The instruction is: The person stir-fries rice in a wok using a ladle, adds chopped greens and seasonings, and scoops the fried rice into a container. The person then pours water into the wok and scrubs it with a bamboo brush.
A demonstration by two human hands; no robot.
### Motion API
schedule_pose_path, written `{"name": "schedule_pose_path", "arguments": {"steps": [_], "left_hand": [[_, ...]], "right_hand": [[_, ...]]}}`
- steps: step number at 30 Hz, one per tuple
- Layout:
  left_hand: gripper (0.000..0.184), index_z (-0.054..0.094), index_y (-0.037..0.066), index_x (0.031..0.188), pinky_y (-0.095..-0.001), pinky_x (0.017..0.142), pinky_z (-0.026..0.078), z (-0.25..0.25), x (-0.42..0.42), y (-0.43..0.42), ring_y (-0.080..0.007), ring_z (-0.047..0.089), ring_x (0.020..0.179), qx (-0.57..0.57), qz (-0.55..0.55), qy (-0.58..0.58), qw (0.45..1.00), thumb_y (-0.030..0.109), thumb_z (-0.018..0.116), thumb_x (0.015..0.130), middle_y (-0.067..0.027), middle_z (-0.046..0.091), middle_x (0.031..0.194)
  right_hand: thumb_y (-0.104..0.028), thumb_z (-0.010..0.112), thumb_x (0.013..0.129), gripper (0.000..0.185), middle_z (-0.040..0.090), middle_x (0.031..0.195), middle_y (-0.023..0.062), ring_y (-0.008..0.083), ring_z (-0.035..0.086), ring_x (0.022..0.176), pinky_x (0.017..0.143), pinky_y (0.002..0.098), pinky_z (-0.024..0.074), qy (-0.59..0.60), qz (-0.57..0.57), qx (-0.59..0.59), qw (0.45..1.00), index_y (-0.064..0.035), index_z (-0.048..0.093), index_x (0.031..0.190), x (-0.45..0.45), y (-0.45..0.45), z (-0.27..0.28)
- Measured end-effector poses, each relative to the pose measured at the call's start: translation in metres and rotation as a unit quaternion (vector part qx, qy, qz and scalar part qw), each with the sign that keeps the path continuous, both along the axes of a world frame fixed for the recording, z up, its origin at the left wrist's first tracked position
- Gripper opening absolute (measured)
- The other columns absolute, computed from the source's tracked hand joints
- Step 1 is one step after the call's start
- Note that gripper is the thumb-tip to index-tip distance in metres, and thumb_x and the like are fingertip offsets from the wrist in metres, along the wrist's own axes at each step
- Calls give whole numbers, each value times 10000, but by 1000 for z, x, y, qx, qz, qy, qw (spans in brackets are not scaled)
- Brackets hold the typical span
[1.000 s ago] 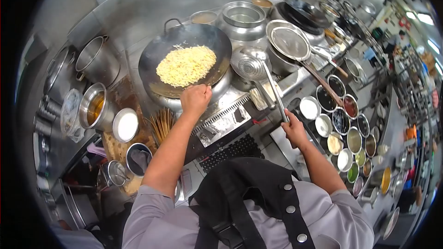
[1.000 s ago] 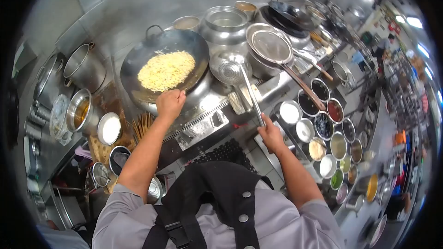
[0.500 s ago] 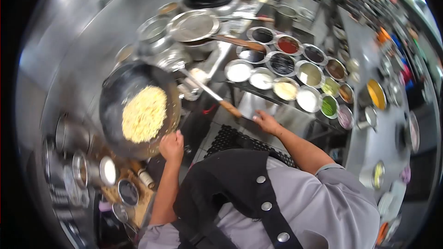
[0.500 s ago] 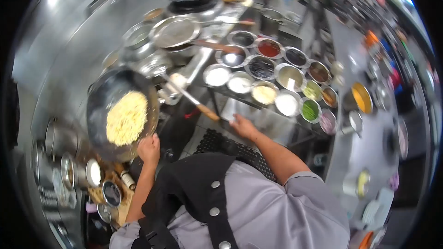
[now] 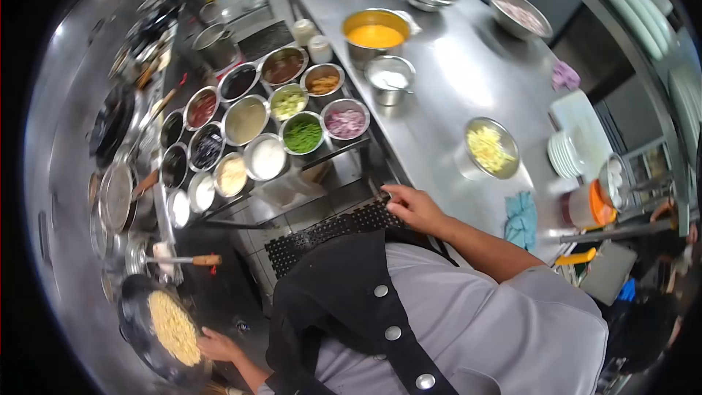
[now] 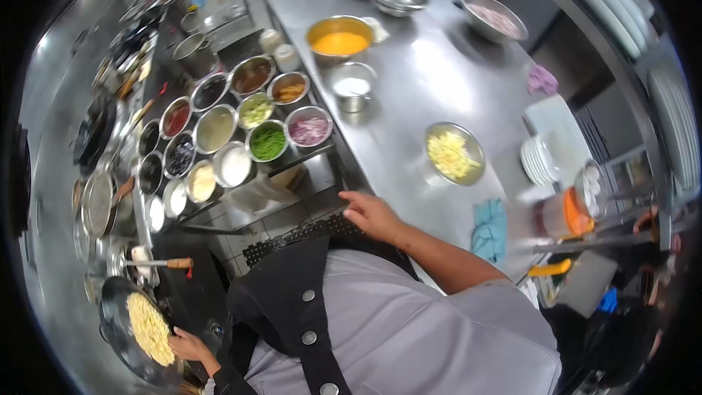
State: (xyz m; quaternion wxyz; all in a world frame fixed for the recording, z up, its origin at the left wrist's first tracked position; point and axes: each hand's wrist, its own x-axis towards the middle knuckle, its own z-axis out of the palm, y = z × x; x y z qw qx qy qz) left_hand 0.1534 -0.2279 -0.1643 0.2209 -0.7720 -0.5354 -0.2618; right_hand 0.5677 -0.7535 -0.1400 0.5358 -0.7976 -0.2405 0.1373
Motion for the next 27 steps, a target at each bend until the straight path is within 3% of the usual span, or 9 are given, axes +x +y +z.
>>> {"name": "schedule_pose_path", "arguments": {"steps": [3, 5, 6, 8, 15, 18, 20, 24, 27], "left_hand": [[458, 640, -30, 958, -545, 772, 461, 8, 7, 2, -446, 603, 862, -71, 20, -26, 997, 415, 565, 1036, -221, 634, 888], [462, 649, -33, 992, -552, 770, 467, 14, 9, -3, -454, 615, 862, -100, 21, -42, 994, 420, 570, 1033, -230, 652, 914], [462, 649, -33, 992, -552, 770, 467, 16, 10, -4, -454, 615, 862, -100, 11, -42, 994, 420, 570, 1033, -230, 652, 914], [502, 658, -42, 1037, -555, 779, 493, 19, 14, -8, -475, 644, 897, -138, 29, -67, 988, 449, 557, 1031, -259, 686, 995], [514, 630, -25, 1054, -538, 799, 493, 31, 19, -15, -463, 638, 913, -186, 53, -45, 980, 480, 535, 1036, -261, 670, 986], [475, 635, -21, 1036, -561, 741, 482, 17, 9, -4, -470, 646, 859, -138, 12, -40, 990, 445, 545, 1031, -248, 680, 929], [479, 626, -24, 1033, -565, 743, 480, 15, 7, -3, -478, 641, 865, -140, 22, -24, 990, 448, 542, 1031, -253, 677, 933], [506, 607, -40, 1030, -582, 775, 472, 14, 2, 5, -497, 626, 906, -149, 14, -15, 989, 461, 543, 1026, -272, 667, 994], [502, 621, -44, 1039, -578, 787, 477, 13, 4, 5, -496, 628, 910, -134, 26, -17, 990, 454, 560, 1019, -272, 671, 1001]], "right_hand": [[-145, 712, 933, 458, 660, 856, 85, 178, 625, 688, 660, 324, 523, -85, -160, -20, 983, -52, 586, 1363, -25, -87, 40], [-91, 707, 926, 408, 639, 871, 89, 123, 583, 702, 651, 268, 491, -133, -299, -16, 945, -44, 608, 1319, -41, -134, 58], [-91, 707, 926, 408, 639, 871, 89, 123, 583, 702, 651, 268, 491, -134, -309, -16, 941, -44, 608, 1319, -44, -152, 71], [-135, 740, 903, 414, 650, 864, 105, 215, 626, 682, 652, 351, 523, -18, -396, -182, 900, -53, 618, 1290, -42, -179, 92], [-159, 768, 878, 366, 641, 971, 136, 305, 641, 841, 748, 413, 533, -141, -326, -252, 900, -90, 662, 1223, 6, -185, 73], [-118, 756, 878, 275, 632, 969, 140, 335, 635, 852, 751, 422, 532, -159, -294, -242, 911, -90, 695, 1145, 32, -181, 73], [-69, 739, 876, 210, 627, 961, 146, 329, 626, 812, 735, 415, 528, -250, -308, -184, 899, -67, 703, 1083, 50, -181, 79], [-17, 712, 881, 205, 644, 987, 133, 293, 654, 826, 739, 379, 543, -242, -325, -138, 904, -47, 689, 1082, 83, -178, 76], [9, 680, 887, 190, 653, 1008, 120, 245, 678, 868, 758, 345, 559, -183, -364, -12, 913, -26, 681, 1074, 104, -172, 74]]}}
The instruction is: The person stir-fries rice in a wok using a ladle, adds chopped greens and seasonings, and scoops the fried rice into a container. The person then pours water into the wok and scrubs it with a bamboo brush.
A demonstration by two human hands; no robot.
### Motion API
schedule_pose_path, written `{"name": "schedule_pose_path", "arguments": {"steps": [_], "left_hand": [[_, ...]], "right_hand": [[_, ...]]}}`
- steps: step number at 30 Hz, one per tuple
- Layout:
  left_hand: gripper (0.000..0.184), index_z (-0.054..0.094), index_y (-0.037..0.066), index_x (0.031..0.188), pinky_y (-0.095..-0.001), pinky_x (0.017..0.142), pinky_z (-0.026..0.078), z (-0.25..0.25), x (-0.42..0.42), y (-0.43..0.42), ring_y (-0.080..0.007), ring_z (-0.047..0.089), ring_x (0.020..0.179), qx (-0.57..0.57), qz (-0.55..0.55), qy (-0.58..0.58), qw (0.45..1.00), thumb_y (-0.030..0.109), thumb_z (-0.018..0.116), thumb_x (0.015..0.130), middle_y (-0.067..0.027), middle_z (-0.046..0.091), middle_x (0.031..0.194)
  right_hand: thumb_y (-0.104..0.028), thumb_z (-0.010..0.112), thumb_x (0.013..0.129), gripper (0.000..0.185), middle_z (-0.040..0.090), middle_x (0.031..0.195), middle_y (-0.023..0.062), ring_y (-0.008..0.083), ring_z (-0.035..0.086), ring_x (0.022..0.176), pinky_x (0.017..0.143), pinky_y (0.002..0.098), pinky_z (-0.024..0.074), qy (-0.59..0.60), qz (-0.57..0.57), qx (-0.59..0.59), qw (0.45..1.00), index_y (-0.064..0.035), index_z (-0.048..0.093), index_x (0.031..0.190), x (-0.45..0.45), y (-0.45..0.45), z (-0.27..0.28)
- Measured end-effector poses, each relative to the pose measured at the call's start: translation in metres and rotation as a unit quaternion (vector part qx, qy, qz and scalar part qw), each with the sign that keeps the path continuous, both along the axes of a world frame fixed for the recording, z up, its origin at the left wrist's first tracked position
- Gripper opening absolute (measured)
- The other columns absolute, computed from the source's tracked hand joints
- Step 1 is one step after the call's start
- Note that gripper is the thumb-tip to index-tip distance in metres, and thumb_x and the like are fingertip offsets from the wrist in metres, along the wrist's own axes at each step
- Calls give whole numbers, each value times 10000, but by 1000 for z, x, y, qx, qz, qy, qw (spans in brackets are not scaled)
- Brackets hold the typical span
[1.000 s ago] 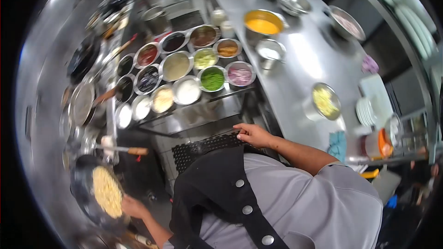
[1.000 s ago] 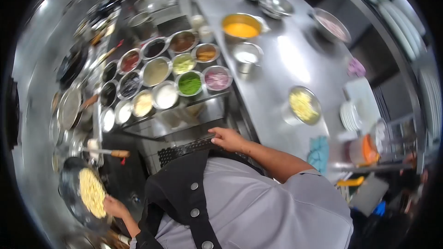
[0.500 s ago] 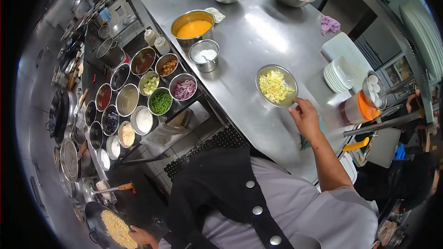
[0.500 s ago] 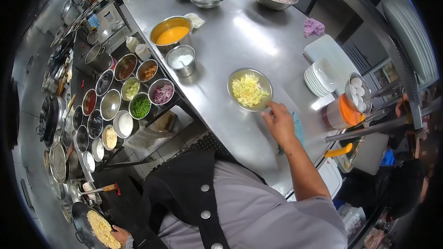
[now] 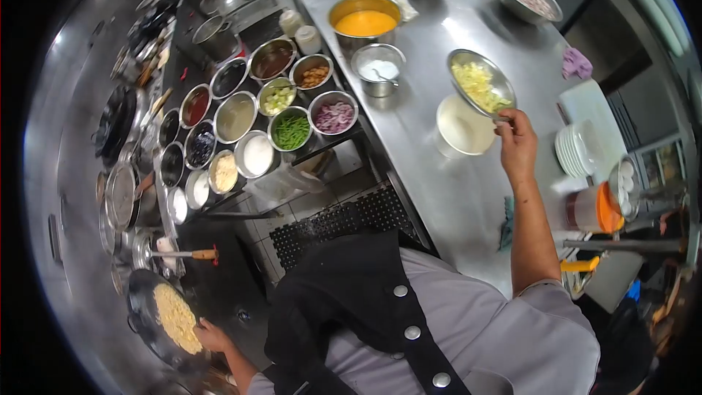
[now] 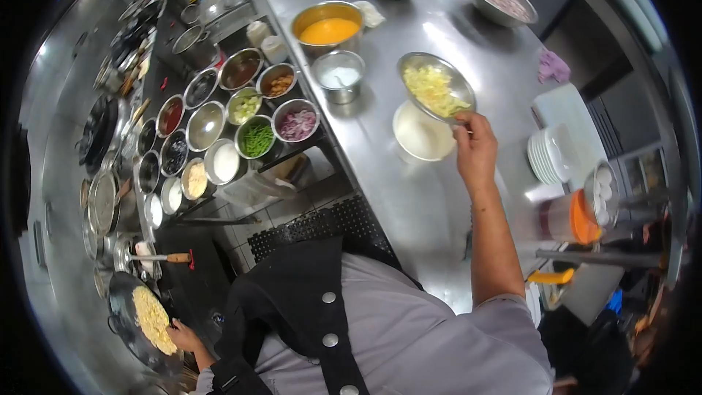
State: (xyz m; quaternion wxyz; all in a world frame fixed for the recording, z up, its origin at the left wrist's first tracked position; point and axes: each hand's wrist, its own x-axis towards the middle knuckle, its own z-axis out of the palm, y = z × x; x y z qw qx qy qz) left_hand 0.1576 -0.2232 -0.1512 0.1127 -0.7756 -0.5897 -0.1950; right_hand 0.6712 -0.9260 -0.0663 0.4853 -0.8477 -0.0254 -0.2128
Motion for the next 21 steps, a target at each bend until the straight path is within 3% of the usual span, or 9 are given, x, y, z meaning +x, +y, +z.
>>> {"name": "schedule_pose_path", "arguments": {"steps": [2, 6, 8, 11, 14, 17, 18, 20, 21], "left_hand": [[487, 642, -49, 1052, -570, 796, 486, -4, -3, 5, -489, 638, 930, 12, 3, -6, 1000, 433, 588, 1009, -276, 684, 1024], [398, 635, -48, 976, -571, 778, 467, -1, 2, 1, -499, 616, 866, 41, 3, -8, 999, 350, 626, 984, -284, 660, 932], [356, 640, -40, 975, -566, 801, 463, 4, 5, -5, -491, 615, 897, 64, -8, -43, 997, 316, 660, 956, -272, 662, 943], [338, 638, -31, 974, -567, 800, 456, 3, -1, -3, -480, 607, 900, 97, -49, -83, 991, 299, 695, 926, -259, 656, 929], [296, 593, 4, 898, -576, 763, 440, 16, 0, -9, -465, 583, 863, 117, -80, -83, 986, 276, 709, 900, -231, 606, 851], [325, 549, 17, 844, -577, 751, 436, 34, -9, -9, -469, 580, 853, -6, -85, -89, 992, 282, 734, 871, -229, 586, 835], [342, 540, 16, 838, -577, 743, 436, 41, -12, -10, -472, 579, 846, -34, -94, -100, 990, 290, 744, 861, -232, 582, 836], [347, 568, 18, 838, -571, 723, 456, 55, -17, -13, -470, 612, 836, -79, -86, -115, 986, 307, 760, 843, -229, 629, 858], [341, 599, 16, 856, -561, 740, 477, 62, -20, -13, -462, 633, 851, -91, -96, -98, 986, 311, 769, 833, -222, 653, 875]], "right_hand": [[42, 613, 924, 205, 630, 1015, 43, 142, 627, 906, 788, 285, 534, -40, 22, -12, 999, 0, 644, 1122, 6, 11, 13], [57, 580, 920, 199, 618, 1017, 45, 132, 603, 951, 826, 263, 504, -92, 114, -48, 988, 10, 634, 1105, 2, 58, 55], [-3, 658, 911, 138, 627, 1000, 89, 182, 638, 904, 798, 291, 528, -100, 181, -46, 977, -8, 644, 1048, 0, 86, 68], [-29, 656, 930, 124, 616, 985, 89, 178, 611, 848, 774, 290, 502, -129, 306, 14, 943, 3, 627, 1045, -4, 160, 84], [-139, 646, 973, 134, 629, 933, 79, 179, 607, 822, 732, 300, 481, -146, 413, -11, 899, -19, 629, 1031, -20, 250, 108], [-223, 618, 1020, 195, 651, 912, 71, 171, 620, 788, 724, 294, 473, -160, 517, 54, 839, -29, 620, 1009, -59, 353, 139], [-274, 610, 1046, 256, 641, 1062, 79, 184, 614, 872, 765, 294, 490, -108, 574, 94, 806, -22, 630, 1089, -76, 383, 151], [-344, 491, 1099, 350, 705, 946, 130, 210, 702, 796, 725, 318, 544, 50, 655, 362, 662, -10, 597, 1088, -133, 457, 176], [-396, 445, 1105, 423, 709, 952, 155, 227, 705, 787, 700, 334, 554, 69, 672, 354, 647, -2, 597, 1112, -164, 486, 195]]}}
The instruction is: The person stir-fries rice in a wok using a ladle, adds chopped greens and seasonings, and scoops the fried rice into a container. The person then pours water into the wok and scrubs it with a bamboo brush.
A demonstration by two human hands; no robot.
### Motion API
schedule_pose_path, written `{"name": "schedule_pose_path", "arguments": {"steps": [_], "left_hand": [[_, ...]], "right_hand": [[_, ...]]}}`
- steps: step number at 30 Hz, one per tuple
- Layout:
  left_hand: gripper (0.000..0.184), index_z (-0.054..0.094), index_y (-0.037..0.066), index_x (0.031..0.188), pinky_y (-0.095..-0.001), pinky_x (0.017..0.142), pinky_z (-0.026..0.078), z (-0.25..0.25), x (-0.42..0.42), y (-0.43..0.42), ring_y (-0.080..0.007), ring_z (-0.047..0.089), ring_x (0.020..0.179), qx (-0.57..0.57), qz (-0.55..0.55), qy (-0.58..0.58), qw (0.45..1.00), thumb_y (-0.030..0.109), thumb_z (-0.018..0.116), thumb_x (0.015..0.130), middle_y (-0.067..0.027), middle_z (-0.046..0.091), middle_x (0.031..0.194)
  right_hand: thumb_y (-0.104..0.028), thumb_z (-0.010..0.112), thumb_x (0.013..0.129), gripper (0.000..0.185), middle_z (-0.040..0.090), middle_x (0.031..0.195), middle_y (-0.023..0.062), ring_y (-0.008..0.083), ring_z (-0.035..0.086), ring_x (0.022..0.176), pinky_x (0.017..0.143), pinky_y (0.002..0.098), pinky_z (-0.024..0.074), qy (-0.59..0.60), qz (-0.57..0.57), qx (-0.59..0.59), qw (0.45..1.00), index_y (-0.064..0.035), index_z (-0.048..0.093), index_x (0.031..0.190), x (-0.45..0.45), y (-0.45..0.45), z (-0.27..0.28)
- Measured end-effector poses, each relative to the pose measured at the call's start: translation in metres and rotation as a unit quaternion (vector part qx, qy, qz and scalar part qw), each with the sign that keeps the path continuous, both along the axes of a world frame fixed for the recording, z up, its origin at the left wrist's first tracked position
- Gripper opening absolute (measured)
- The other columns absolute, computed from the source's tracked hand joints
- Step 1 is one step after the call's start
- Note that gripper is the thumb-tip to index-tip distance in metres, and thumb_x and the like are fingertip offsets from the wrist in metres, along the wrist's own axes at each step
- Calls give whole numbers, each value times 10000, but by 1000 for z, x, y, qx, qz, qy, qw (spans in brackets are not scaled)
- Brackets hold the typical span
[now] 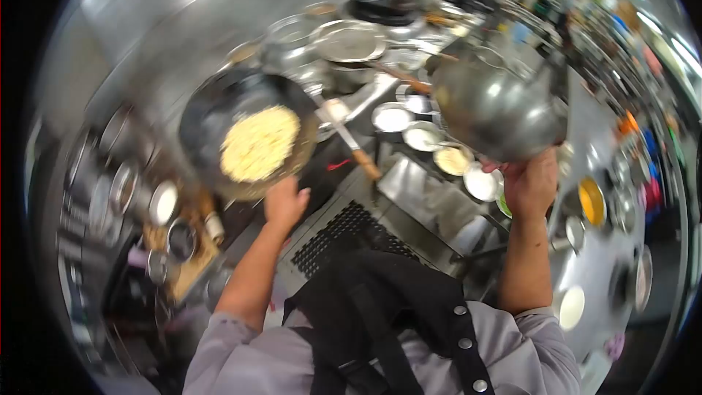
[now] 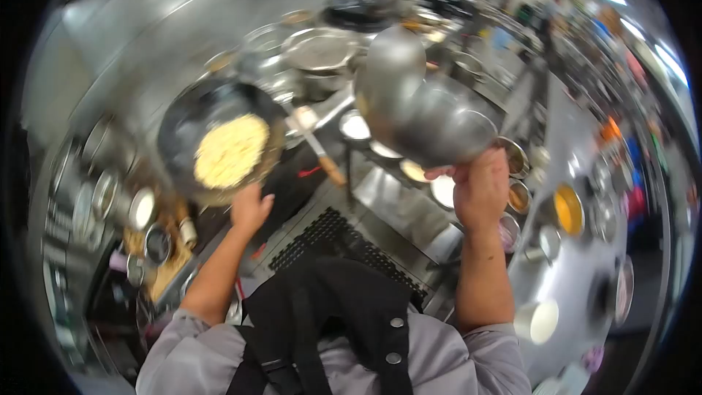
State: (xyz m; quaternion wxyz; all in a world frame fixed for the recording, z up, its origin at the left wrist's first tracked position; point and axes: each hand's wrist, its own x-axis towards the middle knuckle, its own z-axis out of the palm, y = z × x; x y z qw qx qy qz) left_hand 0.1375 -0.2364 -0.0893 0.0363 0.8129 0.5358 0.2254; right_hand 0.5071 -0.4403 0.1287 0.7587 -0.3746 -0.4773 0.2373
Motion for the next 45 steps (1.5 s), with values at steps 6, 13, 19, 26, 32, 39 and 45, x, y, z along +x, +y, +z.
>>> {"name": "schedule_pose_path", "arguments": {"steps": [6, 13, 19, 26, 32, 39, 45], "left_hand": [[404, 626, 18, 1074, -541, 834, 515, -6, -25, 8, -436, 664, 937, -13, -58, -36, 998, 307, 770, 831, -209, 694, 1026], [376, 567, 40, 1078, -484, 809, 510, -13, -42, 17, -361, 678, 900, 14, -133, 3, 991, 286, 745, 856, -157, 661, 950], [329, 568, 49, 1002, -519, 733, 514, -9, -37, 18, -396, 668, 824, 9, -133, -35, 990, 267, 753, 839, -162, 665, 885], [450, 639, -5, 1170, -546, 797, 519, -30, -35, 25, -464, 662, 924, 16, -161, -39, 986, 258, 758, 825, -244, 692, 1013], [498, 594, -31, 1240, -538, 868, 512, -37, -37, 19, -454, 654, 1000, 22, -128, 16, 991, 298, 720, 888, -243, 689, 1082], [421, 612, -15, 1204, -509, 792, 528, -41, -24, 26, -451, 664, 899, 25, -112, -8, 993, 247, 719, 893, -235, 694, 1000], [407, 628, -9, 1186, -505, 788, 528, -40, -30, 28, -441, 666, 882, 18, -103, -2, 994, 228, 732, 872, -223, 700, 991]], "right_hand": [[-670, 380, 1035, 735, 634, 948, 150, 238, 617, 752, 651, 315, 525, 239, 351, -351, 834, 31, 552, 1173, -162, 220, -77], [-697, 346, 1025, 770, 673, 866, 108, 191, 647, 722, 632, 319, 533, 131, 369, -254, 885, 23, 580, 1161, -242, 268, -8], [-522, 384, 1096, 545, 684, 840, 161, 266, 693, 716, 626, 380, 585, -27, 333, -383, 861, -11, 560, 1160, -198, 288, -153], [-344, 503, 1093, 350, 697, 951, 113, 210, 700, 756, 693, 343, 617, 215, 32, -330, 919, -6, 594, 1110, -91, 110, -235], [-447, 447, 1099, 372, 695, 973, 99, 250, 698, 868, 802, 440, 597, 449, 28, -410, 794, -101, 586, 1092, -76, 98, -276], [-430, 469, 1097, 408, 588, 708, 61, 163, 575, 586, 520, 302, 460, 189, 240, -334, 892, -71, 587, 943, -104, 2, -292], [-236, 613, 936, 284, 701, 1231, 217, 387, 684, 1120, 934, 486, 542, -410, 310, -732, 448, -22, 729, 1083, -111, -355, -613]]}}
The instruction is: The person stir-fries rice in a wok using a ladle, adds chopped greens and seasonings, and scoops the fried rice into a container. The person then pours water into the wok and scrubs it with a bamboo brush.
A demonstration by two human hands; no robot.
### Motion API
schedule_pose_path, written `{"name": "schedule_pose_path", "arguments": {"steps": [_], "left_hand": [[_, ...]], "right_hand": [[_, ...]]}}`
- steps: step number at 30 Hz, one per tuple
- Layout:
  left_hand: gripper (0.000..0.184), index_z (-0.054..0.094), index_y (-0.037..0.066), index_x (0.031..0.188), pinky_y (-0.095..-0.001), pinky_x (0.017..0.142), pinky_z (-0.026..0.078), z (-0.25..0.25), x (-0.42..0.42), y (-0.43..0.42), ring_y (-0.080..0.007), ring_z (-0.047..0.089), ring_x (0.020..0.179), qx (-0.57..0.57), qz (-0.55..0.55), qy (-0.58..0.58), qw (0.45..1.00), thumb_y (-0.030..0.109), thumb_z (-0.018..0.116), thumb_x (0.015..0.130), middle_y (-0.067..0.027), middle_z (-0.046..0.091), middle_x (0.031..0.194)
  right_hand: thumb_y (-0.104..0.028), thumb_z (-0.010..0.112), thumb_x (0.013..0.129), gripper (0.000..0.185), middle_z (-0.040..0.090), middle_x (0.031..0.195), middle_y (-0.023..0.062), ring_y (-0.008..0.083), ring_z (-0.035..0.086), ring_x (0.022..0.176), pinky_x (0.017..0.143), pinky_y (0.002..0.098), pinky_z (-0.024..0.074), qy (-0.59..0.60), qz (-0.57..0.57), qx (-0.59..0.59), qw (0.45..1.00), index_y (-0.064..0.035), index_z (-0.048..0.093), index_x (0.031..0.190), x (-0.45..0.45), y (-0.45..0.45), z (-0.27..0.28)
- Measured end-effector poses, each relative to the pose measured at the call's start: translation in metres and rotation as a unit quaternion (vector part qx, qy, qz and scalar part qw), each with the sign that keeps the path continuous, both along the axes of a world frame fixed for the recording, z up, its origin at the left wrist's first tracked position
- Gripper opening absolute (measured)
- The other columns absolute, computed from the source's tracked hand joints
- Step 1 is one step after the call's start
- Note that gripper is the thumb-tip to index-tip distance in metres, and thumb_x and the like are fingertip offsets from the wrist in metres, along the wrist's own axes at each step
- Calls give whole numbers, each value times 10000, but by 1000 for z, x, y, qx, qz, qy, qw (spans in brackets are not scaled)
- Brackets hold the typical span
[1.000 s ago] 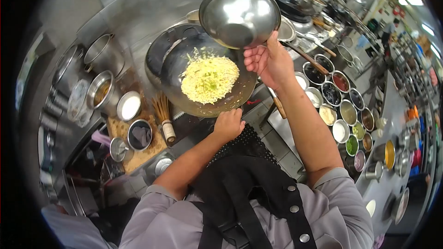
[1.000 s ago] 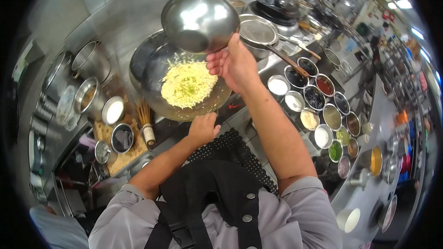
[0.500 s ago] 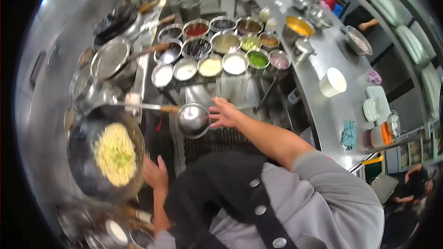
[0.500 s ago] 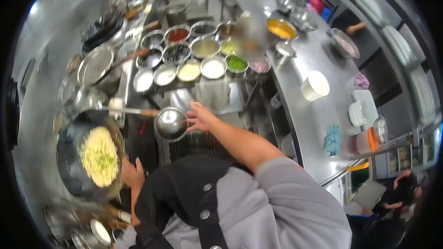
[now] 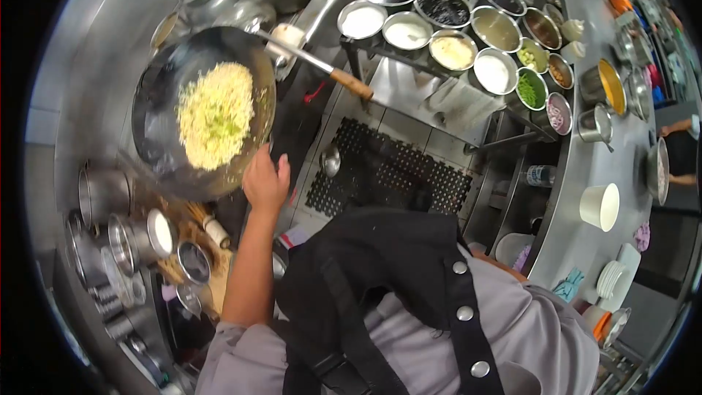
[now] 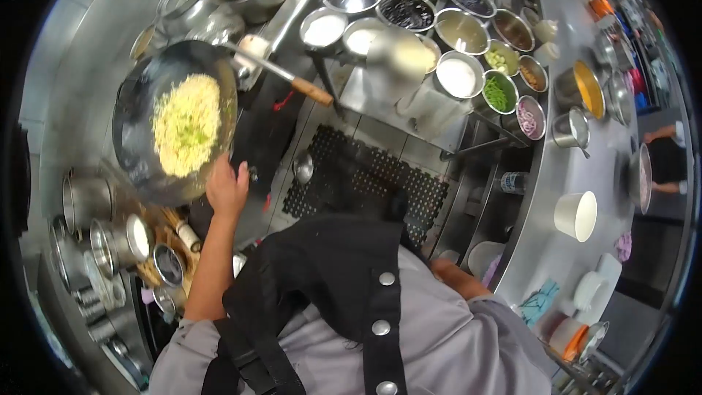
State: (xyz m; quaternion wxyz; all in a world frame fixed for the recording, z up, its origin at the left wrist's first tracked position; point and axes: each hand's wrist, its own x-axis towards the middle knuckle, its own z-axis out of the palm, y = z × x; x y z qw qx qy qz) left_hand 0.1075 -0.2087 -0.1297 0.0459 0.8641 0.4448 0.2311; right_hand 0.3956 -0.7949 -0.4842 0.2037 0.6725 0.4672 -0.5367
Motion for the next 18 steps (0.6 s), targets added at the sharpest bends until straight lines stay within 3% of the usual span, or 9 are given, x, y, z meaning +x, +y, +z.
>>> {"name": "schedule_pose_path", "arguments": {"steps": [1, 3, 5, 7, 8, 9, 11, 14, 18], "left_hand": [[407, 628, -9, 1186, -505, 788, 528, 1, -2, -5, -441, 666, 882, -6, 12, 7, 1000, 228, 732, 872, -223, 699, 991], [395, 641, -7, 1170, -496, 757, 525, 8, 4, -4, -417, 665, 834, 1, 7, -3, 1000, 218, 740, 860, -192, 697, 932], [386, 649, -6, 1157, -488, 735, 519, 6, 6, -5, -399, 658, 796, 13, 14, -11, 1000, 213, 744, 854, -171, 682, 880], [376, 658, -5, 1144, -480, 712, 514, 3, 8, -4, -380, 650, 758, 24, 15, -21, 999, 208, 749, 848, -150, 666, 829], [370, 663, -5, 1135, -473, 693, 507, 1, 8, -4, -363, 637, 726, 35, 17, -26, 999, 207, 753, 845, -134, 644, 792], [364, 669, -5, 1125, -466, 674, 500, 0, 8, -4, -347, 624, 694, 47, 19, -31, 998, 205, 757, 842, -119, 622, 754], [366, 669, -6, 1127, -463, 670, 499, -2, 6, -3, -343, 623, 691, 46, 13, -31, 998, 205, 759, 842, -116, 618, 749], [370, 668, -8, 1129, -461, 665, 498, 0, 6, -2, -340, 621, 687, 50, 5, -34, 998, 205, 761, 841, -114, 614, 744], [384, 662, -14, 1138, -465, 672, 503, 1, 5, -3, -351, 631, 704, 43, -2, -32, 999, 202, 763, 838, -127, 633, 769]], "right_hand": [[-236, 613, 936, 284, 701, 1231, 217, 387, 684, 1120, 934, 486, 542, 7, 12, -6, 1000, -22, 729, 1083, 3, -14, -7], [-340, 581, 972, 360, 712, 1202, 218, 388, 686, 1083, 950, 484, 522, -60, -137, 268, 952, -69, 721, 1162, 11, -17, -14], [-444, 548, 1008, 435, 723, 1173, 219, 390, 687, 1046, 966, 482, 502, -121, -285, 509, 803, -117, 712, 1242, 10, -26, -17], [-346, 651, 951, 354, 734, 1115, 199, 346, 699, 993, 888, 475, 528, -40, -115, 139, 983, -87, 704, 1187, 72, 49, 61], [-267, 628, 937, 269, 719, 1015, 210, 404, 688, 954, 844, 478, 547, -98, -115, 197, 969, -19, 703, 1007, 78, 86, 81], [-308, 664, 923, 313, 726, 1029, 203, 397, 694, 982, 844, 471, 542, -33, -397, 200, 895, -10, 687, 1012, 79, 118, 100], [-315, 671, 926, 318, 731, 1035, 197, 378, 701, 995, 863, 450, 542, -67, -422, 217, 878, -26, 682, 1059, 83, 173, 94], [-327, 691, 920, 341, 733, 1042, 193, 355, 707, 995, 876, 429, 542, -19, -418, 243, 875, -43, 679, 1109, 65, 237, 148], [-341, 721, 904, 369, 736, 1045, 180, 343, 707, 1002, 889, 425, 539, 31, -398, 279, 874, -60, 680, 1138, 45, 251, 164]]}}
